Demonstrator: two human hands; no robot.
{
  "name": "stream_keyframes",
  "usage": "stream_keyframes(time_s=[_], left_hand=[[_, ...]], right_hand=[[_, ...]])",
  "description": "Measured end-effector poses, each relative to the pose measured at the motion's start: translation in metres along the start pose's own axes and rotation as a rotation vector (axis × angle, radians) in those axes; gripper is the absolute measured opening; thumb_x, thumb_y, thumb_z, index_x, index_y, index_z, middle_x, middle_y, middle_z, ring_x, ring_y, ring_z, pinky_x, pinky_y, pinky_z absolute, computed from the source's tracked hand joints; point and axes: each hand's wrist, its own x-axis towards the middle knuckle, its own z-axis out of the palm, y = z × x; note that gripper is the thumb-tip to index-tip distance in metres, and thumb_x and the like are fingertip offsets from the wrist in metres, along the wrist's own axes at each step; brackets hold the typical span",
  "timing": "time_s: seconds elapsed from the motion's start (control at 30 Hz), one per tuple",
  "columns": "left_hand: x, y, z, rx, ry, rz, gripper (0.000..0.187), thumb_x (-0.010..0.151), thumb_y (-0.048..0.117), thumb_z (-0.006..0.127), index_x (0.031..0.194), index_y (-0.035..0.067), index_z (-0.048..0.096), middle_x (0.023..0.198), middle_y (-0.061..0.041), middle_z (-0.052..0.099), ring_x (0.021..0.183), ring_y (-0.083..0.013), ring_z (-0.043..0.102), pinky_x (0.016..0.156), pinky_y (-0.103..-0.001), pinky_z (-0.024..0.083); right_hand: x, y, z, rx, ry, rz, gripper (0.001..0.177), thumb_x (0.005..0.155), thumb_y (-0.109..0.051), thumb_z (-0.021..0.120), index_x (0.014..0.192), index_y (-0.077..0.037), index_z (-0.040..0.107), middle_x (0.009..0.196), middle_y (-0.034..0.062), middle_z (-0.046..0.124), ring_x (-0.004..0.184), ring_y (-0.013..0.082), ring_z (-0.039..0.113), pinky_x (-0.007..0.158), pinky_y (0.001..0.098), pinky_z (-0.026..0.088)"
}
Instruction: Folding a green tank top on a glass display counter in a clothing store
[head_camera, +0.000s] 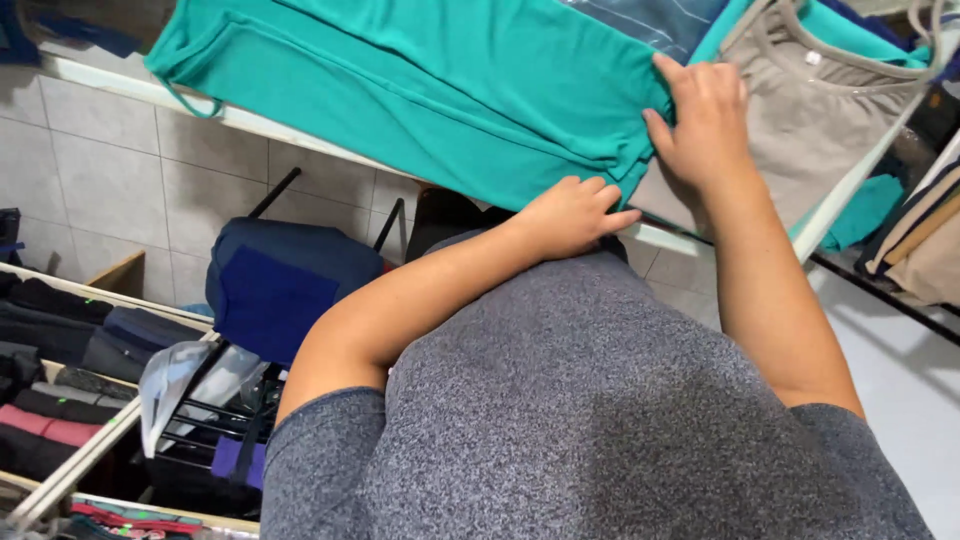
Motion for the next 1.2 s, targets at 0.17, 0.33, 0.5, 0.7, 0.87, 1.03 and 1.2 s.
stream_keyframes(time_s=[0.17, 0.33, 0.5, 0.7, 0.87, 1.03, 1.2], left_hand=[[0.001, 0.011, 0.006, 0.290, 0.140, -0.029, 0.030, 0.085, 0.029, 0.051, 0.114, 0.037, 0.049, 0.084, -0.003, 0.046, 0.068, -0.0215, 0.046, 0.047, -0.034, 0.033], [-0.002, 0.011, 0.002, 0.214, 0.251, -0.091, 0.009, 0.079, 0.022, 0.057, 0.075, 0.019, 0.050, 0.079, -0.006, 0.044, 0.066, -0.0249, 0.045, 0.050, -0.036, 0.034], [-0.013, 0.018, -0.004, -0.320, 0.332, -0.240, 0.014, 0.089, 0.010, 0.053, 0.079, 0.006, 0.044, 0.078, -0.012, 0.047, 0.070, -0.0321, 0.046, 0.061, -0.043, 0.036], [-0.013, 0.033, -0.020, -0.444, 0.381, -0.578, 0.080, 0.076, -0.006, 0.049, 0.150, 0.012, 0.024, 0.135, -0.017, 0.038, 0.094, -0.0401, 0.059, 0.078, -0.046, 0.050], [-0.001, 0.031, -0.030, -0.603, 0.340, -0.494, 0.064, 0.075, -0.011, 0.050, 0.137, 0.003, 0.043, 0.140, -0.019, 0.043, 0.127, -0.0375, 0.050, 0.105, -0.046, 0.044], [-0.004, 0.034, -0.059, -0.848, 0.334, -0.553, 0.059, 0.077, -0.014, 0.049, 0.134, 0.002, 0.048, 0.134, -0.020, 0.053, 0.126, -0.0383, 0.050, 0.107, -0.050, 0.040], [-0.023, 0.031, -0.102, -1.093, 0.388, -0.614, 0.062, 0.079, -0.010, 0.039, 0.135, 0.014, 0.051, 0.134, -0.012, 0.057, 0.129, -0.0330, 0.049, 0.110, -0.047, 0.039]], right_hand=[[-0.004, 0.013, 0.016, 0.099, 0.057, -0.071, 0.032, 0.093, -0.020, 0.065, 0.125, -0.015, 0.065, 0.096, 0.0137, 0.055, 0.094, 0.0375, 0.045, 0.078, 0.0497, 0.033], [-0.008, 0.019, 0.013, 0.180, 0.017, -0.083, 0.020, 0.097, -0.027, 0.064, 0.114, -0.017, 0.071, 0.090, 0.0085, 0.054, 0.098, 0.0353, 0.045, 0.077, 0.0488, 0.032], [-0.010, 0.020, 0.011, 0.233, -0.049, -0.125, 0.026, 0.093, -0.028, 0.068, 0.117, -0.020, 0.070, 0.082, 0.0065, 0.053, 0.100, 0.0348, 0.045, 0.080, 0.0465, 0.028], [-0.009, 0.010, -0.003, 0.546, -0.031, -0.029, 0.019, 0.093, -0.018, 0.068, 0.111, -0.011, 0.068, 0.098, 0.0096, 0.062, 0.092, 0.0291, 0.055, 0.087, 0.0415, 0.036], [-0.017, 0.008, -0.002, 0.692, 0.056, -0.049, 0.021, 0.093, -0.008, 0.071, 0.114, -0.007, 0.066, 0.095, 0.0121, 0.059, 0.090, 0.0285, 0.056, 0.080, 0.0387, 0.043], [-0.013, -0.010, -0.015, 0.990, 0.075, 0.064, 0.022, 0.095, 0.003, 0.065, 0.115, -0.003, 0.061, 0.103, 0.0086, 0.051, 0.098, 0.0161, 0.051, 0.087, 0.0318, 0.044], [0.008, -0.047, -0.037, 1.287, 0.147, 0.180, 0.026, 0.092, 0.008, 0.061, 0.114, 0.000, 0.050, 0.098, -0.0010, 0.043, 0.086, 0.0029, 0.048, 0.079, 0.0204, 0.044]])
